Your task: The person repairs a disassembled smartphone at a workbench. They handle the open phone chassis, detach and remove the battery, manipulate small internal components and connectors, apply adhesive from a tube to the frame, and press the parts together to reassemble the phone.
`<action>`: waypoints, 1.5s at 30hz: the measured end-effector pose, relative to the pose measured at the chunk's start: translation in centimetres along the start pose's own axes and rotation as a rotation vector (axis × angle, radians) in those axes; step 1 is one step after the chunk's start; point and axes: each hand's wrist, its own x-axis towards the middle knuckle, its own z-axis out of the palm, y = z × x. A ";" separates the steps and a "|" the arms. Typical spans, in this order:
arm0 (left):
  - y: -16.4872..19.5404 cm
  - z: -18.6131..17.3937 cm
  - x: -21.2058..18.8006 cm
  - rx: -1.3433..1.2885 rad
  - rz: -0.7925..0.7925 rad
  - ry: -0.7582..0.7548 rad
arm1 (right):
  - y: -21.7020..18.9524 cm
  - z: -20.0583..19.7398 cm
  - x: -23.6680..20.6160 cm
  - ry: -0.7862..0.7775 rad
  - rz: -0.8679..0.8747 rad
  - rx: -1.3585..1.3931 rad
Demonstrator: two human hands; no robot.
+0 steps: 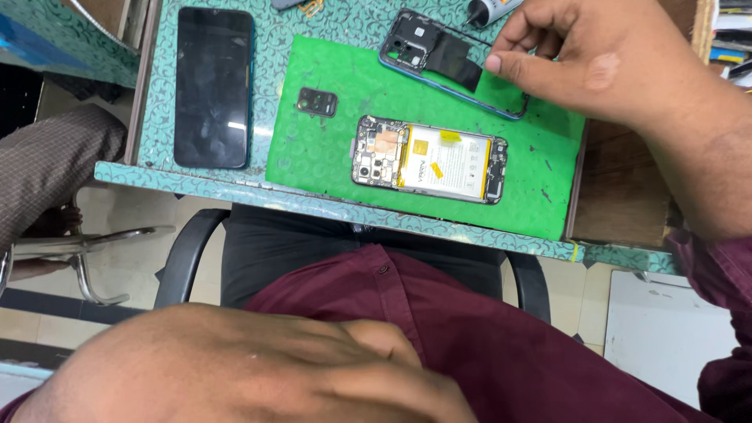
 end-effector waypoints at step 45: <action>1.3 -1.3 1.0 0.367 -0.106 0.633 | -1.7 0.0 0.8 -0.129 -0.044 -0.406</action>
